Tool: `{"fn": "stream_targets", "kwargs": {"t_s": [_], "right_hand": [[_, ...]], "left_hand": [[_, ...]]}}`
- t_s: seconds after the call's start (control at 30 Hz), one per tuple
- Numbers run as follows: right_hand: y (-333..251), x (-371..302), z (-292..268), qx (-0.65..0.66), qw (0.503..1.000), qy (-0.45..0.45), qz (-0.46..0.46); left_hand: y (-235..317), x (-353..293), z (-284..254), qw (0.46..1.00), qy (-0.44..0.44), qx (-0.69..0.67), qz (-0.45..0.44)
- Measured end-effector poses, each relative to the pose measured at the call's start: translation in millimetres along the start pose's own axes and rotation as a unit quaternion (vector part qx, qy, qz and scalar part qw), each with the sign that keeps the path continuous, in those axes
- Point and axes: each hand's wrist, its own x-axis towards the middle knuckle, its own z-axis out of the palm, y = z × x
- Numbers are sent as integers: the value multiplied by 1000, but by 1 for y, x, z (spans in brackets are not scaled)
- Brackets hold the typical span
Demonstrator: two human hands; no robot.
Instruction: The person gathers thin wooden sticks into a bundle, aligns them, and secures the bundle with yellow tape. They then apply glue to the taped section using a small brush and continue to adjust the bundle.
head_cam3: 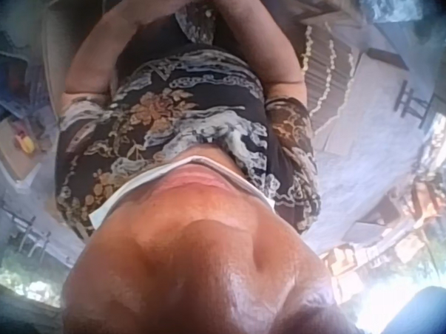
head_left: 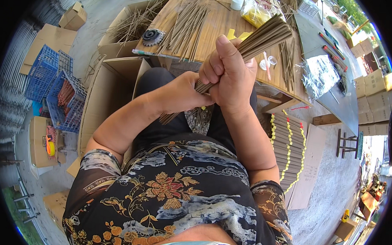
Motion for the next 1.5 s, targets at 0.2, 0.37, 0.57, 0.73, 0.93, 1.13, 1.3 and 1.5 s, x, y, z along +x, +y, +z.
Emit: {"fn": "stream_targets", "kwargs": {"t_s": [0.2,0.37,0.57,0.73,0.93,1.13,1.3,1.5], "right_hand": [[14,7,-4,11,998,55,-28],[13,10,-4,5,998,66,-15],[11,9,-3,14,998,57,23],[15,9,-1,36,997,40,51],[19,5,0,34,995,44,79],[21,-4,-2,61,990,1,128],[31,2,-14,127,982,9,142],[34,9,-12,73,981,16,176]], "left_hand": [[-19,10,6,957,173,178,153],[-23,9,12,940,231,196,156],[-17,-18,11,975,150,77,143],[-19,-32,5,987,68,-128,72],[-17,-39,3,990,39,-130,49],[-24,-46,0,952,-52,-302,-7],[-25,-43,-2,956,-68,-285,-28],[-33,-43,5,970,0,-245,0]]}}
